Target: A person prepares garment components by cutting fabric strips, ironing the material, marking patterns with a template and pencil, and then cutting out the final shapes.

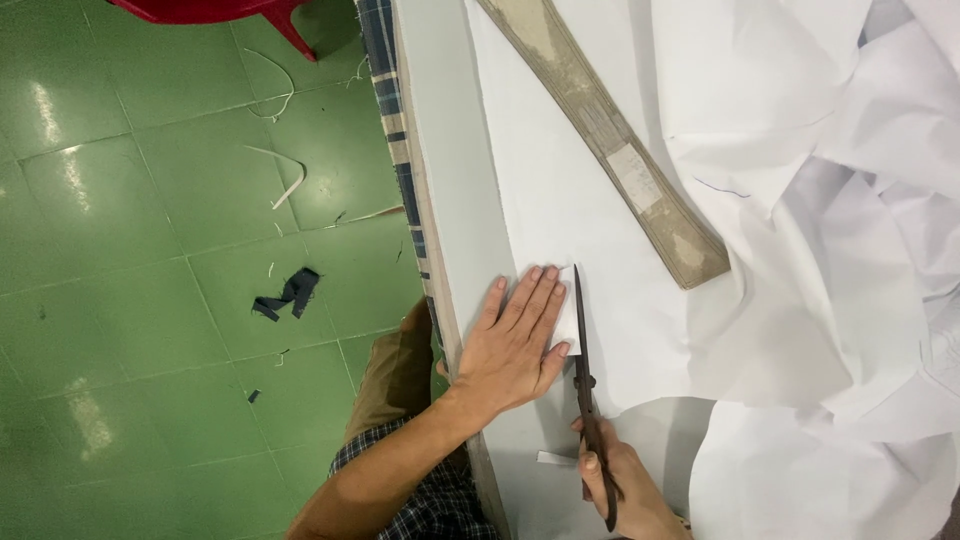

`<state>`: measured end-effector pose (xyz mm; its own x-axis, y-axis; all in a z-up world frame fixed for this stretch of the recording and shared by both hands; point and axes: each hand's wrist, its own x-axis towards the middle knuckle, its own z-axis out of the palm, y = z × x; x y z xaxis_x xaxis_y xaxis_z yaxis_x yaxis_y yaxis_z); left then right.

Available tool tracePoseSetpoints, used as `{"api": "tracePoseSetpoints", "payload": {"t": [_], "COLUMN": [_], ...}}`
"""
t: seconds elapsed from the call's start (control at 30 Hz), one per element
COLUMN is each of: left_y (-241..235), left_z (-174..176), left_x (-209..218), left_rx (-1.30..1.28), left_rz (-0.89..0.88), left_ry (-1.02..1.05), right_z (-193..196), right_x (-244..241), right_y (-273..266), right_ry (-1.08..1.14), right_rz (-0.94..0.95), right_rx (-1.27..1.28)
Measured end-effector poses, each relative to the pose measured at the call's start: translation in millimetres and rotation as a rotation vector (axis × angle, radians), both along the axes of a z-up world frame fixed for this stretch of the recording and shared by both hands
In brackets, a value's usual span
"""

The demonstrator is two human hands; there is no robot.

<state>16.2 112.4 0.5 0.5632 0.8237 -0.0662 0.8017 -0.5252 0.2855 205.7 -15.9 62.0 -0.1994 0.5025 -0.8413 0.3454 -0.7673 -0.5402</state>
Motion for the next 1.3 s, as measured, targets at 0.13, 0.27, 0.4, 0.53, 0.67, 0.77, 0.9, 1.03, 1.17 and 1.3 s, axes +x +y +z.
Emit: {"api": "tracePoseSetpoints", "payload": {"t": [0.13,0.27,0.4,0.53,0.67,0.77,0.9,1.03,1.17,1.3], "left_y": [0.2,2.2,1.2,-0.4,-3.7,-3.4,4.2,44.3,112.6,146.2], "left_z": [0.7,5.5,5.5,9.8,6.4,13.4,28.3,42.0,33.7,29.9], "left_x": [-0.4,0.0,1.5,1.8,6.4,5.0,-4.0,-32.0,-39.8,-29.6], "left_rx": [0.0,0.004,0.048,0.124,0.063,0.107,-0.067,-0.213,-0.028,-0.097], "left_rz": [0.007,0.024,0.017,0.018,0.028,0.031,-0.055,-0.28,-0.722,-1.16], "left_ry": [-0.029,-0.109,-0.047,0.051,0.117,0.063,0.021,-0.208,-0.294,-0.188], "right_z": [-1.5,-14.7,15.9,30.6,37.8,30.7,42.6,7.4,65.1,5.6], "right_x": [0.5,8.5,8.9,2.1,-11.7,-31.8,-68.5,-132.6,-240.1,-323.9], "right_y": [-0.1,-14.1,-20.6,-74.4,-105.4,-133.5,-131.7,-139.9,-44.1,-51.7], "right_ry": [-0.094,-0.05,0.039,-0.016,-0.076,0.076,-0.067,-0.49,-0.873,-0.148], "right_rz": [0.013,-0.001,-0.071,-0.279,-0.433,-0.754,-0.766,-0.715,-1.136,-1.456], "right_rx": [-0.127,0.044,-0.038,0.094,0.096,0.027,-0.011,-0.072,0.242,0.294]}}
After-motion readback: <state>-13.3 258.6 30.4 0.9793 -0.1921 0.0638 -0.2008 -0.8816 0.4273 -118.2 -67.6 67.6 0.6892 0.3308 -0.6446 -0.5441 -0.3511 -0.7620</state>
